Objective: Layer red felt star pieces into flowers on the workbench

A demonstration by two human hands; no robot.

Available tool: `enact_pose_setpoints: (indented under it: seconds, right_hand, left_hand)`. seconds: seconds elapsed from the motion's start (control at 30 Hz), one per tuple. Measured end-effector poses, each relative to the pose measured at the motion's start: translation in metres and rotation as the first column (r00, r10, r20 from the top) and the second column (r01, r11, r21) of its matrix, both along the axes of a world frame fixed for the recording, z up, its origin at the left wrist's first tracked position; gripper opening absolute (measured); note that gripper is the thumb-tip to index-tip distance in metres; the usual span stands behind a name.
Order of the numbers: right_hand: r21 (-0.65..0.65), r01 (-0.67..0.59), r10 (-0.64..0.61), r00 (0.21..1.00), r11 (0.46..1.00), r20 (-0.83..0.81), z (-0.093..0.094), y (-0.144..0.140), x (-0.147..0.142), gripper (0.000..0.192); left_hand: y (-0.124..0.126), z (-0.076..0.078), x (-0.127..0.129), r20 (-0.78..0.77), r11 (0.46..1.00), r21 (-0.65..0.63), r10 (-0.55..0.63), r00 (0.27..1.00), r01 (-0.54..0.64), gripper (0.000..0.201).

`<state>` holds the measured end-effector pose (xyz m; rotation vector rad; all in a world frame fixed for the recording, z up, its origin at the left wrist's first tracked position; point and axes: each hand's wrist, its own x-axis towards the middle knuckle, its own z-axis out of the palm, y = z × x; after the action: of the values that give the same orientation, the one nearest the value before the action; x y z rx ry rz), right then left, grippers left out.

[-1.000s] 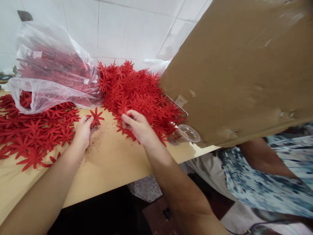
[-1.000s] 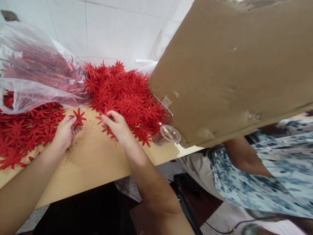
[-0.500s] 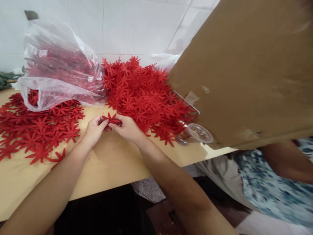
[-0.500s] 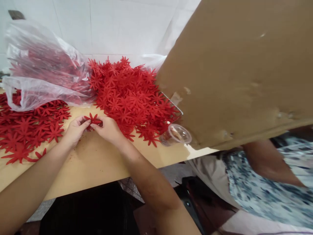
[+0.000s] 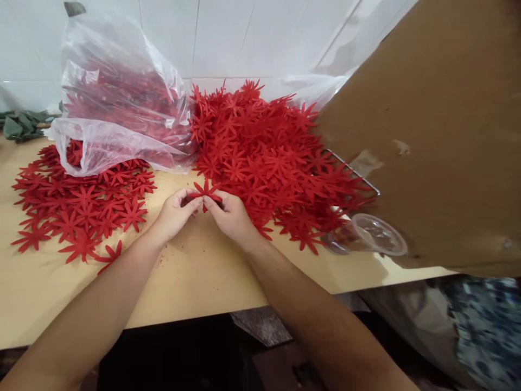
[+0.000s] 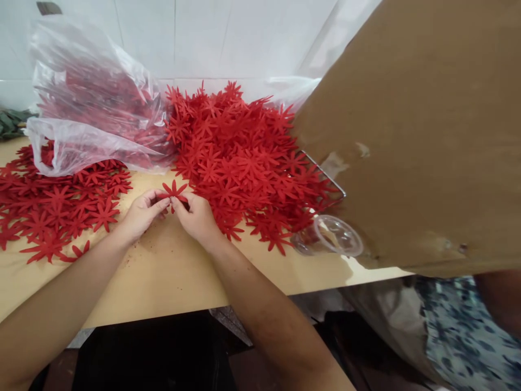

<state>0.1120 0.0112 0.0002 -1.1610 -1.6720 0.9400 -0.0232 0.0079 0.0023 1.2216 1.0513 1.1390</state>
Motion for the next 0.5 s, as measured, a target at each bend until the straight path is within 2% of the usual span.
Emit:
enact_pose_setpoints:
  seconds: [0.13,0.23,0.33,0.5]
  right_hand:
    - [-0.033,0.018,-0.019,1.000,0.999,-0.014,-0.0005,-0.0031,-0.0018,0.026]
    - [-0.034,-0.015,0.010,0.990,0.999,-0.139,-0.0023,-0.0039,-0.0034,0.019]
    - [-0.018,-0.047,0.041,0.973,0.999,-0.226,-0.0033,-0.0030,-0.0036,0.021]
    - [-0.009,0.017,-0.019,0.985,1.000,-0.170,-0.0019,-0.0023,0.0005,0.020]
  left_hand:
    - [-0.0015,0.0010,0.0008,-0.026,1.000,0.002,-0.003,1.000,0.003,0.009]
    - [-0.0008,-0.0003,0.0008,-0.014,1.000,-0.006,-0.004,1.000,0.004,0.009]
    - [-0.0007,-0.0016,0.0015,-0.016,1.000,-0.021,-0.017,1.000,0.017,0.010]
    - [-0.0038,0.0009,0.0042,-0.030,1.000,-0.030,-0.008,1.000,0.007,0.013]
